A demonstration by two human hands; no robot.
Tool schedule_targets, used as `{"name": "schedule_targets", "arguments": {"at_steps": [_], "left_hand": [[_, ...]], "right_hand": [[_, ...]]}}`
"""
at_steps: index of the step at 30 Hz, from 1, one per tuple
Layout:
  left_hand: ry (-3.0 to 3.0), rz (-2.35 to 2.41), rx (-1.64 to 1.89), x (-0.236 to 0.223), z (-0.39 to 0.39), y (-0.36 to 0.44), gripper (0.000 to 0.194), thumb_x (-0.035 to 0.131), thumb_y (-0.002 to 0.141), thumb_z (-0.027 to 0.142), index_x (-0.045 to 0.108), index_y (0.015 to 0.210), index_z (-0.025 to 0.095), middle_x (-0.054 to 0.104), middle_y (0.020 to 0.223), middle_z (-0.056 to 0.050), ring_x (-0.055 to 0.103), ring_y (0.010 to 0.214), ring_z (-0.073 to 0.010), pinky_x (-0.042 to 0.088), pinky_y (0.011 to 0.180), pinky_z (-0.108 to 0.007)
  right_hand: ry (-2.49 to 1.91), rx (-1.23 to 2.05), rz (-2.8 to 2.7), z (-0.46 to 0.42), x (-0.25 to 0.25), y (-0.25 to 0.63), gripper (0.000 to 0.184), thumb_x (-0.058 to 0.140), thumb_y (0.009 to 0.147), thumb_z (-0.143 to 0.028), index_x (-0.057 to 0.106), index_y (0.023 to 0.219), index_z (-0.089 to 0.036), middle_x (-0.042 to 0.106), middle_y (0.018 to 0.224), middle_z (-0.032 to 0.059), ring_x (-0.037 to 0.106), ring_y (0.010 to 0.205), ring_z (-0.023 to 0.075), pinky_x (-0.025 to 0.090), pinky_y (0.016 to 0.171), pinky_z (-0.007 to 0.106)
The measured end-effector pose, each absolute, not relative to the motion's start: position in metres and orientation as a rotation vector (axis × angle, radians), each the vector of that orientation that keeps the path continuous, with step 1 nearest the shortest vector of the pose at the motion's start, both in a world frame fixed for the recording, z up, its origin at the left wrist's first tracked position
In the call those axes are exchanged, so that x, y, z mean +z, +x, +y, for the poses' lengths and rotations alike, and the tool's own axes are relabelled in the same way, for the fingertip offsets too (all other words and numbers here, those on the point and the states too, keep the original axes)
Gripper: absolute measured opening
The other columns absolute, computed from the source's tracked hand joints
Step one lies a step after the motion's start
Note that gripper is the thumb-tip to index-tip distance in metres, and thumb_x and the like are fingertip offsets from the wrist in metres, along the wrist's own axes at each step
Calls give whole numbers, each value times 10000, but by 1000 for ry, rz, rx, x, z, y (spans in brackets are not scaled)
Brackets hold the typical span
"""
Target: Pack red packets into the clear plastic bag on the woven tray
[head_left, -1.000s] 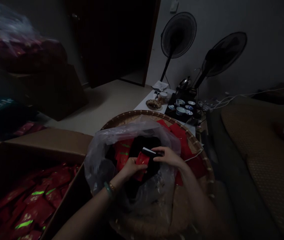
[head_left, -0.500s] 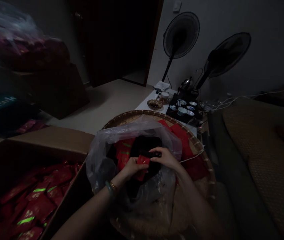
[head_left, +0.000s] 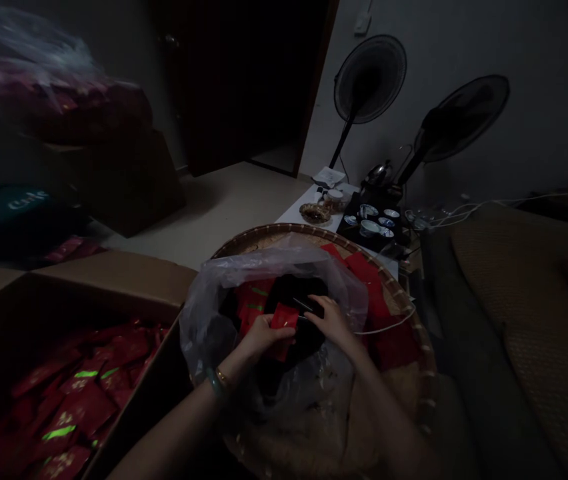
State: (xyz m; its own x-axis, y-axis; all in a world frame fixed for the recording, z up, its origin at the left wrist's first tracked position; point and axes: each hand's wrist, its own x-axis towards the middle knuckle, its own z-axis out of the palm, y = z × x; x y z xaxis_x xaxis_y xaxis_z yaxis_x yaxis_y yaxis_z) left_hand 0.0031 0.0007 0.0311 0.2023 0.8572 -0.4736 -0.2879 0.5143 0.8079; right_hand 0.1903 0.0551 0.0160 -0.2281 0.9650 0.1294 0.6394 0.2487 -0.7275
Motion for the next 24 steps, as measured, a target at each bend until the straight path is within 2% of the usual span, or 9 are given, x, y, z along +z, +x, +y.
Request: {"name": "schedule_targets", "arguments": {"at_steps": [3, 6, 9, 13, 17, 20, 24], "left_hand": [[648, 1067, 882, 35, -4, 4, 467, 840, 398, 330, 643, 758, 108, 649, 593, -23, 613, 518, -147, 455, 540, -238], [714, 1053, 967, 37, -5, 2, 446, 817, 451, 359, 657, 789, 117, 662, 650, -21, 603, 566, -140, 448, 571, -233], [804, 1092, 1139, 37, -7, -4, 365, 755, 551, 403, 682, 777, 127, 672, 702, -19, 577, 613, -124, 418, 575, -203], [814, 1143, 1164, 38, -13, -12, 322, 699, 608, 432, 668, 648, 114, 604, 536, 8, 490, 495, -96, 344, 481, -192], [731, 1084, 1222, 37, -21, -18, 307, 691, 613, 416, 669, 681, 117, 619, 573, 5, 508, 529, -105, 368, 522, -198], [687, 1060, 1267, 36, -27, -22, 318, 690, 604, 417, 667, 699, 114, 625, 585, 1, 515, 539, -109, 387, 548, -204], [679, 1014, 1263, 38, -39, -28, 388, 650, 633, 481, 663, 753, 112, 650, 654, -25, 544, 588, -127, 413, 570, -215]], "right_hand": [[-1298, 848, -1901, 43, 29, 173, 218, 521, 805, -320, 634, 954, -208, 638, 968, 62, 567, 933, 191, 435, 816, 336], [-1284, 827, -1877, 30, 40, 158, 148, 569, 765, -322, 634, 721, -197, 636, 766, 43, 575, 783, 181, 445, 729, 309], [-1286, 804, -1878, 19, 47, 150, 166, 580, 749, -317, 605, 641, -194, 622, 699, 37, 568, 722, 178, 443, 689, 306], [-1311, 939, -1827, 9, 48, 143, 232, 555, 753, -377, 590, 621, -189, 614, 645, 19, 562, 639, 156, 457, 624, 284], [-1352, 1239, -1624, -6, 41, 134, 350, 457, 772, -510, 577, 738, -183, 590, 625, -7, 510, 502, 112, 402, 395, 210], [-1318, 1398, -1532, -22, 36, 125, 339, 587, 680, -483, 539, 852, -195, 624, 715, -9, 548, 542, 118, 369, 338, 172], [-1328, 1469, -1448, -41, 33, 118, 352, 664, 612, -420, 527, 848, -197, 650, 779, 7, 575, 547, 128, 382, 335, 174]]}}
